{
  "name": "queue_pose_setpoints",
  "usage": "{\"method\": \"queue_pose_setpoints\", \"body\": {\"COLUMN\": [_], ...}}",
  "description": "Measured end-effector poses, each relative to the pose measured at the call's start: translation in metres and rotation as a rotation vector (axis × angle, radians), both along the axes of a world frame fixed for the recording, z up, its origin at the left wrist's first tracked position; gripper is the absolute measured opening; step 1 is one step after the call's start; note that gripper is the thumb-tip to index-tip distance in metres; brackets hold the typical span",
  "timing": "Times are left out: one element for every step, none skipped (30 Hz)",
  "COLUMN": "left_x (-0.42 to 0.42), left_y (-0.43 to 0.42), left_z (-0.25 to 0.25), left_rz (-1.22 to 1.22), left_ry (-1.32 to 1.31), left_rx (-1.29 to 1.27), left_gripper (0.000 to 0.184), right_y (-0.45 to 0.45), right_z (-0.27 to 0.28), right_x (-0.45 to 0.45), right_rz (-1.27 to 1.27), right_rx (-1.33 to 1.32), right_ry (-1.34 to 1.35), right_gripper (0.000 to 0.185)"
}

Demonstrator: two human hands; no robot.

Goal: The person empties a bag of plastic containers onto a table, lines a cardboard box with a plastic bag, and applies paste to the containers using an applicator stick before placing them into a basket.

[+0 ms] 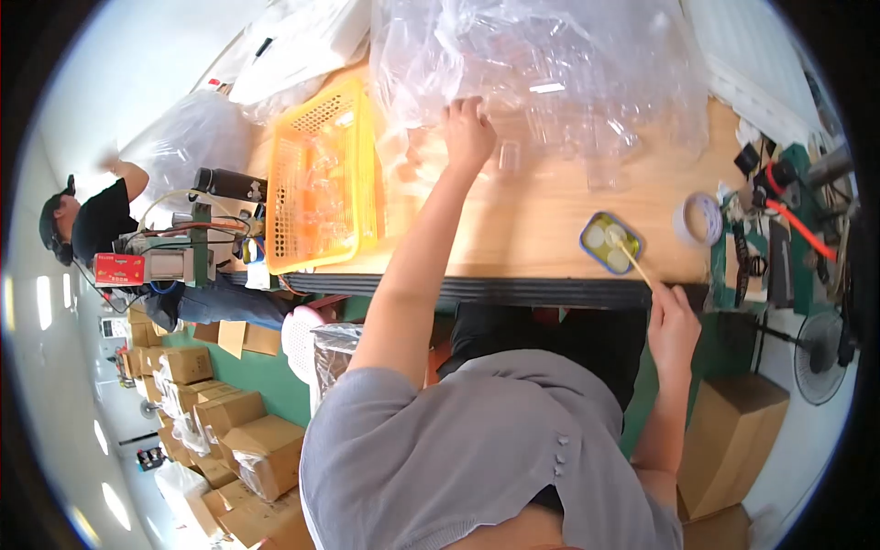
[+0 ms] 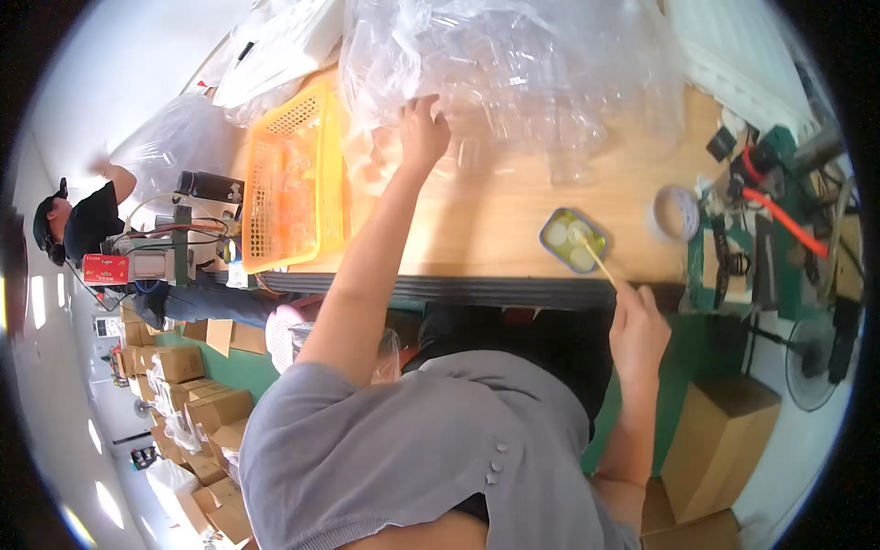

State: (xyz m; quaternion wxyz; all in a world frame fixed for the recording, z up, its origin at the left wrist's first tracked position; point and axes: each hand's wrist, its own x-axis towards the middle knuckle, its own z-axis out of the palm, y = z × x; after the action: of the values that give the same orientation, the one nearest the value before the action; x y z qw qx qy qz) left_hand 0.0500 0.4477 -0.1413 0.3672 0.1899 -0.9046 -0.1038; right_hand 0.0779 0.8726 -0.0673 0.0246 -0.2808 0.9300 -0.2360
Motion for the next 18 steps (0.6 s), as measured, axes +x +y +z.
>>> {"method": "queue_pose_setpoints", "body": {"left_x": [-0.008,-0.018,-0.026,-0.032,-0.040,-0.044,-0.045,-0.046,-0.046,-0.045,-0.043,-0.041,-0.043,-0.048,-0.050,-0.052,-0.051,-0.063], "left_y": [-0.013,-0.024,-0.038,-0.055,-0.076,-0.098,-0.123,-0.148,-0.172,-0.189,-0.206,-0.227,-0.271,-0.301,-0.295,-0.283,-0.249,-0.280], "left_z": [0.010,0.020,0.032,0.042,0.047,0.050,0.052,0.054,0.053,0.051,0.049,0.045,0.032,0.011,0.017,0.030,0.055,0.027], "left_rz": [-0.017,0.033,0.090,0.150,0.179,0.276,0.369,0.460,0.552,0.563,0.574,0.589,0.375,0.428,0.476,0.525,0.560,0.473], "left_ry": [-0.015,-0.043,-0.072,-0.104,-0.190,-0.308,-0.427,-0.545,-0.643,-0.591,-0.535,-0.472,-0.725,-0.662,-0.649,-0.633,-0.679,-0.678], "left_rx": [0.047,-0.035,-0.119,-0.203,-0.116,-0.190,-0.258,-0.323,-0.320,-0.170,-0.021,0.124,0.052,0.198,0.269,0.338,0.339,0.323], "left_gripper": [0.032,0.034,0.037,0.039,0.048,0.049,0.051,0.052,0.053,0.053,0.052,0.052,0.057,0.058,0.060,0.062,0.065,0.067], "right_y": [0.002,0.003,0.004,0.005,0.007,0.010,0.012,0.014,0.017,0.019,0.019,0.019,0.021,0.021,0.023,0.023,0.017,0.012], "right_z": [0.000,0.000,-0.001,-0.003,-0.006,-0.010,-0.015,-0.020,-0.024,-0.027,-0.031,-0.034,-0.037,-0.040,-0.049,-0.056,-0.056,-0.051], "right_x": [-0.001,-0.004,-0.005,-0.007,-0.008,-0.009,-0.011,-0.013,-0.013,-0.013,-0.013,-0.012,-0.012,-0.012,-0.011,-0.012,-0.013,-0.010], "right_rz": [-0.002,-0.001,0.006,0.004,0.003,-0.001,-0.010,-0.022,-0.037,-0.047,-0.054,-0.054,-0.065,-0.064,-0.065,-0.069,-0.083,-0.107], "right_rx": [-0.020,-0.043,-0.068,-0.097,-0.125,-0.150,-0.197,-0.243,-0.286,-0.330,-0.374,-0.422,-0.393,-0.368,-0.384,-0.394,-0.408,-0.413], "right_ry": [-0.027,-0.054,-0.082,-0.096,-0.113,-0.131,-0.174,-0.216,-0.260,-0.279,-0.300,-0.321,-0.321,-0.323,-0.310,-0.299,-0.319,-0.337], "right_gripper": [0.019,0.019,0.019,0.019,0.019,0.019,0.019,0.019,0.019,0.019,0.020,0.020,0.021,0.021,0.022,0.022,0.022,0.022]}}
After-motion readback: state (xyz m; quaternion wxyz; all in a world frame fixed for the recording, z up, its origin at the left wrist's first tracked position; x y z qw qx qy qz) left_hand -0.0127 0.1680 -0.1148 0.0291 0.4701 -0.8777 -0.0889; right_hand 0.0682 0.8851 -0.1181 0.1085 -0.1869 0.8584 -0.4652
